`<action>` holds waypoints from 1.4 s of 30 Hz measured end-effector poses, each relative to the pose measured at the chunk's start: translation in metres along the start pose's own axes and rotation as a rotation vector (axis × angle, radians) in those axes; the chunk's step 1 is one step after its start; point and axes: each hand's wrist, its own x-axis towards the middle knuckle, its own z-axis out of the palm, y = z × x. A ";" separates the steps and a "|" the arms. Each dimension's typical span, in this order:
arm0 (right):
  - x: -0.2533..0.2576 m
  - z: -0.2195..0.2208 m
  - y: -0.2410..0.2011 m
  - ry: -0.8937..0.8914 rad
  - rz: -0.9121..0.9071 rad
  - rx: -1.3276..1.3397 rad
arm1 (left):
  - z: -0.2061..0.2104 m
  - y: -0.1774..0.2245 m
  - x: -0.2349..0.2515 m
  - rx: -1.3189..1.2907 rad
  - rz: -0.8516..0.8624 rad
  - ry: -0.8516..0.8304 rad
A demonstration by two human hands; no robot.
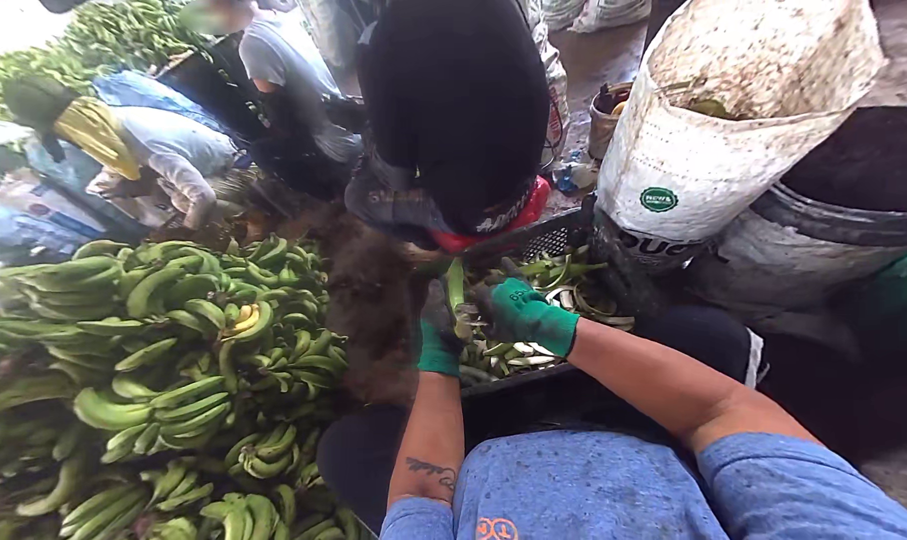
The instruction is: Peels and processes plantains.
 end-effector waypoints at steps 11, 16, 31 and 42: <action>0.052 0.019 0.017 -0.013 0.281 0.037 | 0.022 -0.015 -0.022 0.228 -0.119 0.141; 0.072 0.008 0.038 0.012 0.499 0.151 | 0.017 -0.018 -0.027 -0.083 -0.246 0.033; 0.031 0.009 0.039 -0.328 0.166 0.078 | 0.017 -0.027 0.024 0.195 -0.077 -0.069; 0.053 0.017 0.063 0.027 0.343 0.092 | 0.012 -0.039 0.014 0.180 -0.161 -0.279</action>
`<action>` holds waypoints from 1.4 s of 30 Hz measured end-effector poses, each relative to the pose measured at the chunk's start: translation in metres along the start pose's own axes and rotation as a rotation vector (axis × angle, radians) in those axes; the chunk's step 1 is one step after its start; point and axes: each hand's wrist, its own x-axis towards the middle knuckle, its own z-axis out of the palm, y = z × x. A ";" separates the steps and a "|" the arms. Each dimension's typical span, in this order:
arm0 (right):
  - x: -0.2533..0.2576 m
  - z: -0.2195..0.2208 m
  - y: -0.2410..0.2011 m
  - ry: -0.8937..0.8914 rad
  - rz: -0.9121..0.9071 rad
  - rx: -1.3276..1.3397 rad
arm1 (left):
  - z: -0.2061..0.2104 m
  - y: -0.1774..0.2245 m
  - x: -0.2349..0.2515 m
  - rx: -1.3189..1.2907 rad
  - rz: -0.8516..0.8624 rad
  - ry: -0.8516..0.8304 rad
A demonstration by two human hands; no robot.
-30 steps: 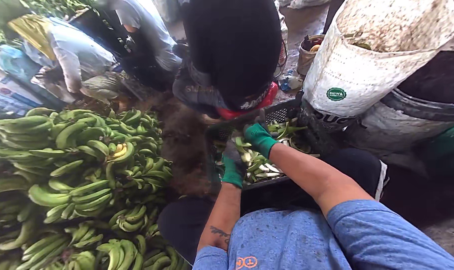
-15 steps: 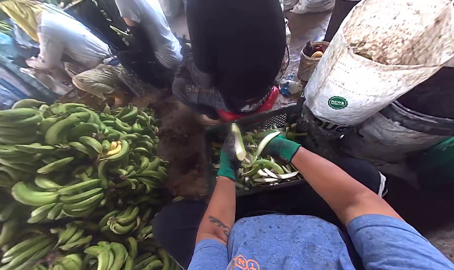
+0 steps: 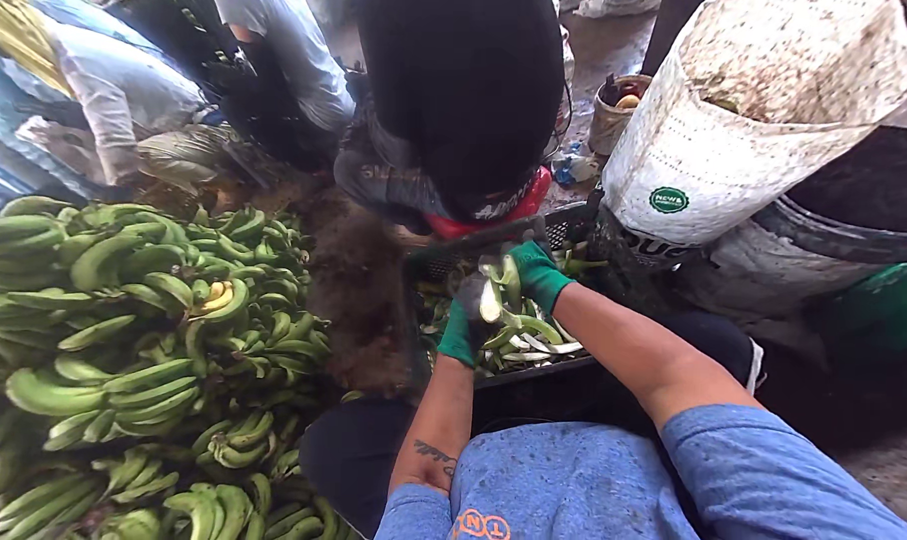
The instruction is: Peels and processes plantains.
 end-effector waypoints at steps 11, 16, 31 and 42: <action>-0.003 -0.016 0.012 -0.187 0.330 -0.045 | -0.002 0.012 -0.005 -0.165 -0.095 0.209; -0.036 -0.005 -0.005 -0.102 0.104 -0.037 | 0.011 0.032 0.009 0.239 -0.011 0.543; -0.011 -0.009 -0.017 -0.143 0.027 -0.088 | 0.006 0.019 -0.009 0.264 0.064 0.057; -0.007 0.006 -0.004 0.014 0.069 -0.023 | 0.008 0.027 -0.001 0.114 0.066 0.559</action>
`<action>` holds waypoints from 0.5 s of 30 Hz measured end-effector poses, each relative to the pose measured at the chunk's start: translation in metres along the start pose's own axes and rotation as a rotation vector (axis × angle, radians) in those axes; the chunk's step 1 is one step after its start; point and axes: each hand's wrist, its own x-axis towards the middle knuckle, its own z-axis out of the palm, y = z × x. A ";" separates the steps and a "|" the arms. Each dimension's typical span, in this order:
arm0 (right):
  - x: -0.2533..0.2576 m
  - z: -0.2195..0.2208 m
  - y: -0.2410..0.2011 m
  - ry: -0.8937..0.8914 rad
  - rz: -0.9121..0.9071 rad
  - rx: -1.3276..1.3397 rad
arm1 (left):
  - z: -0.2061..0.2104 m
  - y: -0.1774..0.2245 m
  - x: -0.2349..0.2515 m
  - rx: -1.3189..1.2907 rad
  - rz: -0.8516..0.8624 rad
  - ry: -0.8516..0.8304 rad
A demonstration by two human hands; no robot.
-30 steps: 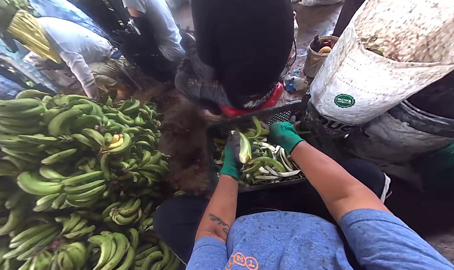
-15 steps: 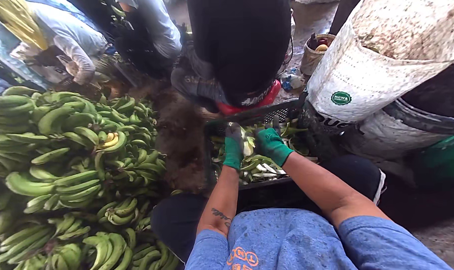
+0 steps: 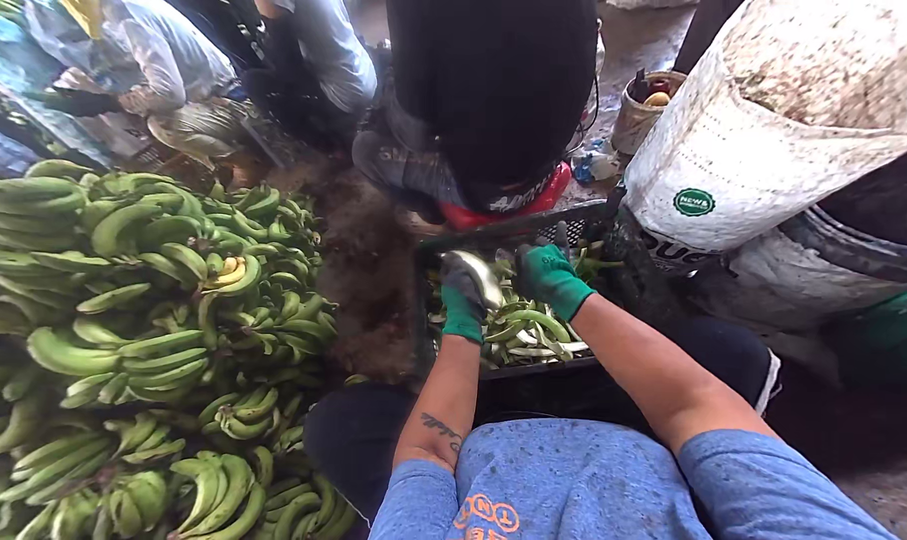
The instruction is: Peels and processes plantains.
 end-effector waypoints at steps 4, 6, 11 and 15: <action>-0.023 0.023 -0.008 0.066 -0.079 -0.004 | 0.007 0.019 -0.004 0.328 -0.052 0.162; -0.027 0.032 -0.013 0.123 -0.074 0.000 | 0.008 0.024 -0.009 0.539 -0.077 0.142; -0.015 0.027 -0.017 0.035 -0.046 0.018 | 0.017 0.017 -0.011 0.265 -0.151 0.093; -0.010 0.016 -0.020 -0.040 -0.006 -0.039 | 0.017 0.015 -0.002 0.479 -0.107 -0.044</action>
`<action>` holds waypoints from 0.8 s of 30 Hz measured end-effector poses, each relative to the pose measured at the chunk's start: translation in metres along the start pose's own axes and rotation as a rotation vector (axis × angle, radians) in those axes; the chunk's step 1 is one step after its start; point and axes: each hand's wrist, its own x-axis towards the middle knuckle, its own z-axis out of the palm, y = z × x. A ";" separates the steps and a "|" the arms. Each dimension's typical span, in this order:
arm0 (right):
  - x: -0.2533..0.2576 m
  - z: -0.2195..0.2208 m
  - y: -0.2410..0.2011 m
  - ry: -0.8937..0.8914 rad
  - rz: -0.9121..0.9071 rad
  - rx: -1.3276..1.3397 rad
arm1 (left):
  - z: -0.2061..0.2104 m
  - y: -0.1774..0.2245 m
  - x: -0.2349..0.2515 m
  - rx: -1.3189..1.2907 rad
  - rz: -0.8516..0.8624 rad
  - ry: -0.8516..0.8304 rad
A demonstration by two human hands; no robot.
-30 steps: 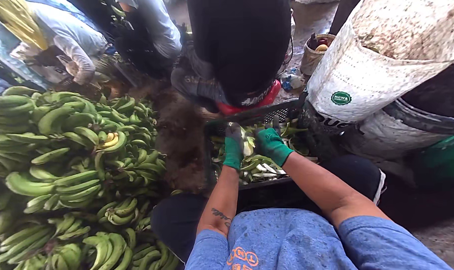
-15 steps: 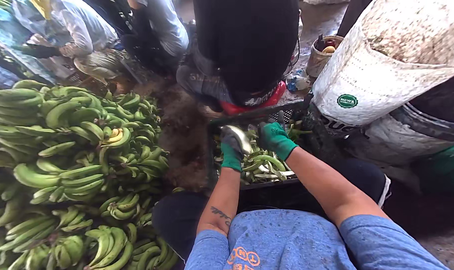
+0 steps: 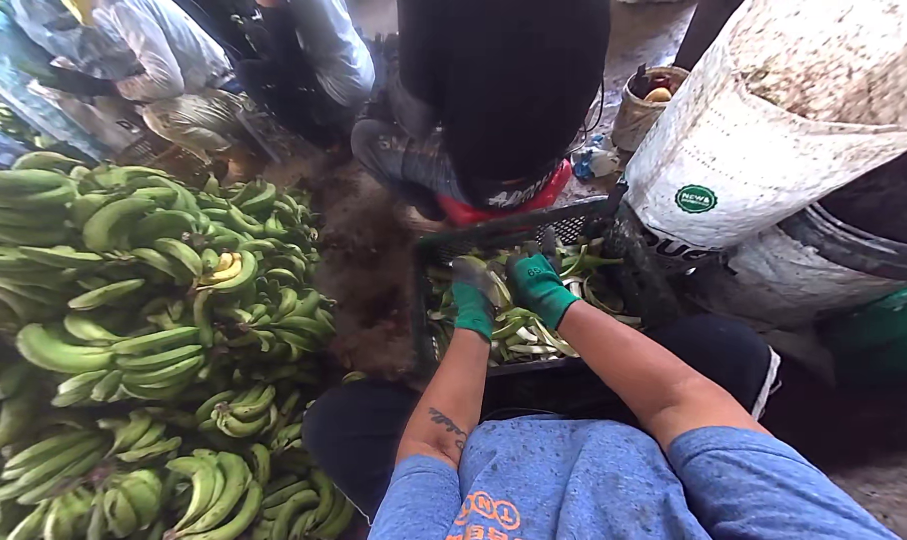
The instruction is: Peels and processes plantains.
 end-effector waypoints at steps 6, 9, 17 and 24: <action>0.005 -0.013 0.000 -0.094 -0.060 -0.119 | -0.009 -0.005 0.005 0.125 0.086 -0.170; 0.007 -0.029 0.001 -0.179 -0.046 -0.187 | -0.004 -0.022 0.005 0.014 0.150 -0.274; 0.024 -0.026 0.036 -0.278 -0.024 -0.226 | -0.014 -0.034 -0.003 -0.638 0.032 -0.558; 0.020 -0.029 0.035 -0.048 0.081 -0.092 | -0.012 -0.030 0.009 -0.925 -0.033 -0.306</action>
